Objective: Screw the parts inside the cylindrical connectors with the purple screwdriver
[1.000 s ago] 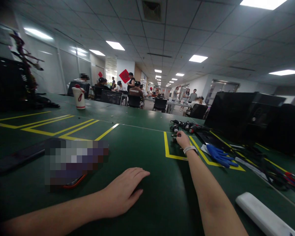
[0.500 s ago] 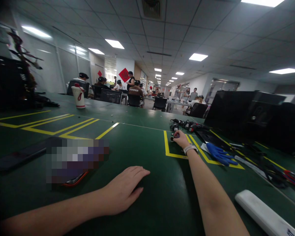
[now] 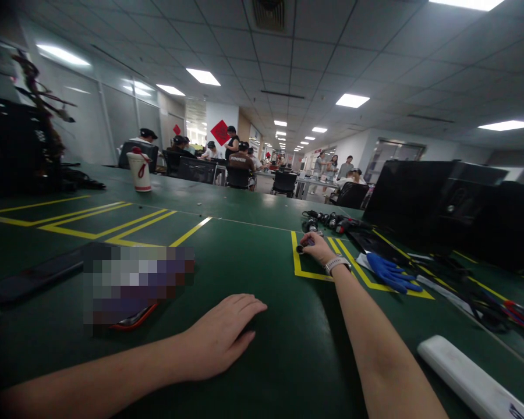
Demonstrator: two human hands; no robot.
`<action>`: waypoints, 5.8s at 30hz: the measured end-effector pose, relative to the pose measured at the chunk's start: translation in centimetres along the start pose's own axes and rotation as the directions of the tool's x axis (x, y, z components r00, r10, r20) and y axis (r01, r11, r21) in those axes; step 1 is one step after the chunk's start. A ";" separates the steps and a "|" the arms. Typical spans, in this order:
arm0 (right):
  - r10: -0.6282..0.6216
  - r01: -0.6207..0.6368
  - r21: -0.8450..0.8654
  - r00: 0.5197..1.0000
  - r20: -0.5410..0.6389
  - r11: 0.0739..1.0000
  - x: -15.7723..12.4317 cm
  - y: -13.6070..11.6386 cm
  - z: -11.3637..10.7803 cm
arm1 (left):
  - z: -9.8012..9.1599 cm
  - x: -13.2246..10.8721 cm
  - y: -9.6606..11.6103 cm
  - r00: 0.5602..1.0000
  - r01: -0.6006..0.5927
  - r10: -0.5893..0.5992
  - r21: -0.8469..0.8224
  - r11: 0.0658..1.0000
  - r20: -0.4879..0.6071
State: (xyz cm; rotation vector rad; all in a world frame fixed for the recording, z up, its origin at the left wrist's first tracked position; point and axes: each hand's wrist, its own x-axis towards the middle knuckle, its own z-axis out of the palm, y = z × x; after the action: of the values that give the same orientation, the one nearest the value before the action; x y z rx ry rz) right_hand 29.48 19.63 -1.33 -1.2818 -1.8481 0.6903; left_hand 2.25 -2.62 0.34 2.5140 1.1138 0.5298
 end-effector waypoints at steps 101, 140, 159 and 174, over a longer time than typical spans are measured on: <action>-0.194 0.140 0.585 0.981 0.030 0.799 -15.0 -13.8 10.8 | -1.5 1.2 -5.6 0.963 0.219 -0.216 -0.002 0.976 -0.163; -0.262 0.206 0.571 0.965 0.018 0.794 -15.4 -13.9 10.5 | -1.3 1.3 -5.5 0.951 0.153 -0.186 -0.148 0.977 -0.247; -0.208 0.144 0.650 0.978 0.022 0.746 -14.7 -13.2 11.0 | -1.5 1.4 -4.8 0.958 0.166 -0.192 -0.134 0.977 -0.215; -0.234 0.172 0.601 0.972 0.025 0.781 -15.0 -13.9 10.5 | -1.4 1.4 -5.2 0.960 0.151 -0.173 -0.110 0.982 -0.220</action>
State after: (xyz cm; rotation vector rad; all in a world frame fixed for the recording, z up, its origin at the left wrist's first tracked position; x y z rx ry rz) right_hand 16.48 0.65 -0.60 -0.6304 -1.6152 1.1196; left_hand -0.80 1.92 -0.47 2.3000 1.3316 0.8208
